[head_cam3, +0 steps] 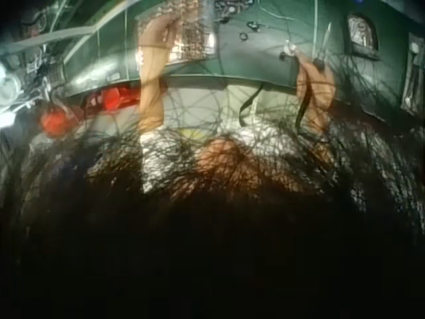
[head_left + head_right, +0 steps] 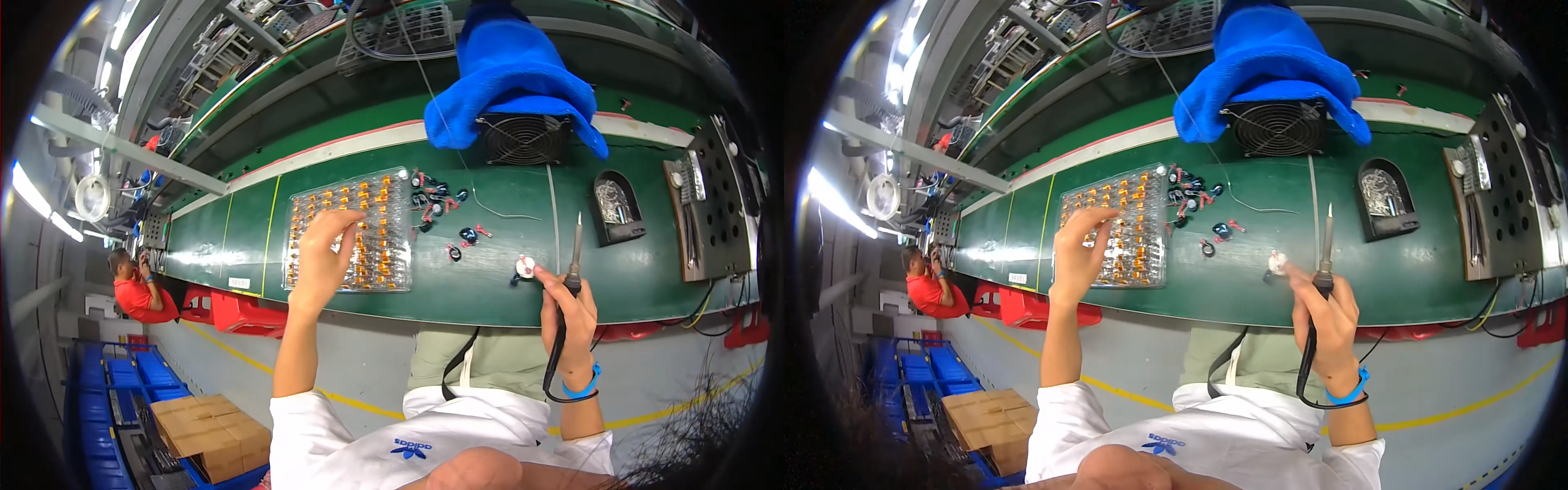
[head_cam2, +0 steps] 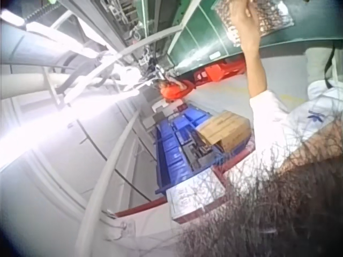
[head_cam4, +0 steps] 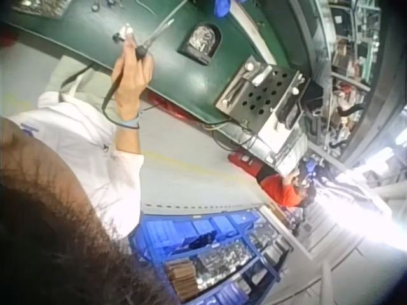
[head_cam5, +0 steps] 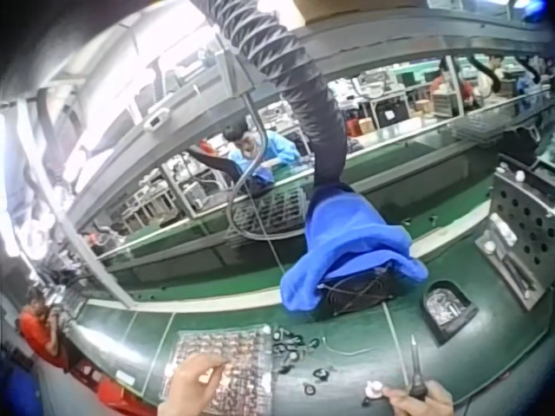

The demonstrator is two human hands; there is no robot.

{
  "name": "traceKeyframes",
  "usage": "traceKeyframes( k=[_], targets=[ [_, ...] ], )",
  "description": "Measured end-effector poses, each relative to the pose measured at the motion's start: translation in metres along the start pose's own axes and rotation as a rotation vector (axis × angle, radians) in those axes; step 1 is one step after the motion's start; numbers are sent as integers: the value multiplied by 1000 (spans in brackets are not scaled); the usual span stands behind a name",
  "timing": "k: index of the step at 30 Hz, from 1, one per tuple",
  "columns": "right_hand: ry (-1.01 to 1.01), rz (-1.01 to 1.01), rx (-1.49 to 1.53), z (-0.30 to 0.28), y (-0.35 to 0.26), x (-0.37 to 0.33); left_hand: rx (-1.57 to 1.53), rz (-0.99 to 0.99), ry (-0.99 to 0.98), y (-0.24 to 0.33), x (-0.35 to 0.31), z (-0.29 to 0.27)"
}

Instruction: Soldering small electronic components onto a circular base at an industrial workstation.

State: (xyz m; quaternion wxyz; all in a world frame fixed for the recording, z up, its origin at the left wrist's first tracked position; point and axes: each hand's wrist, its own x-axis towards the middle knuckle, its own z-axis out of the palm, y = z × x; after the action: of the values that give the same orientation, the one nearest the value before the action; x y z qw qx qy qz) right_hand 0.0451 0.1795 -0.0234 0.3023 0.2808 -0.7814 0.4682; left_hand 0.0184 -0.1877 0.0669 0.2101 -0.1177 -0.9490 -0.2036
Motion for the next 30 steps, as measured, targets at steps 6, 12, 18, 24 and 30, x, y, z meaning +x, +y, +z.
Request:
traceKeyframes(
  k=[6,12,18,24,30],
  targets=[
    [-2,1,-80,-8,3,-2,-39,56,-87,-15,12,14],
    [1,16,-85,-11,0,-2,-39,99,-86,-12,18,11],
    [-22,166,62,-7,-30,22,-788,-7,-91,60,14,40],
    [34,256,317,15,-46,39,-864,264,-115,112,13,69],
    [41,423,456,6,-44,31,-997,267,-243,115,14,84]
  ],
)
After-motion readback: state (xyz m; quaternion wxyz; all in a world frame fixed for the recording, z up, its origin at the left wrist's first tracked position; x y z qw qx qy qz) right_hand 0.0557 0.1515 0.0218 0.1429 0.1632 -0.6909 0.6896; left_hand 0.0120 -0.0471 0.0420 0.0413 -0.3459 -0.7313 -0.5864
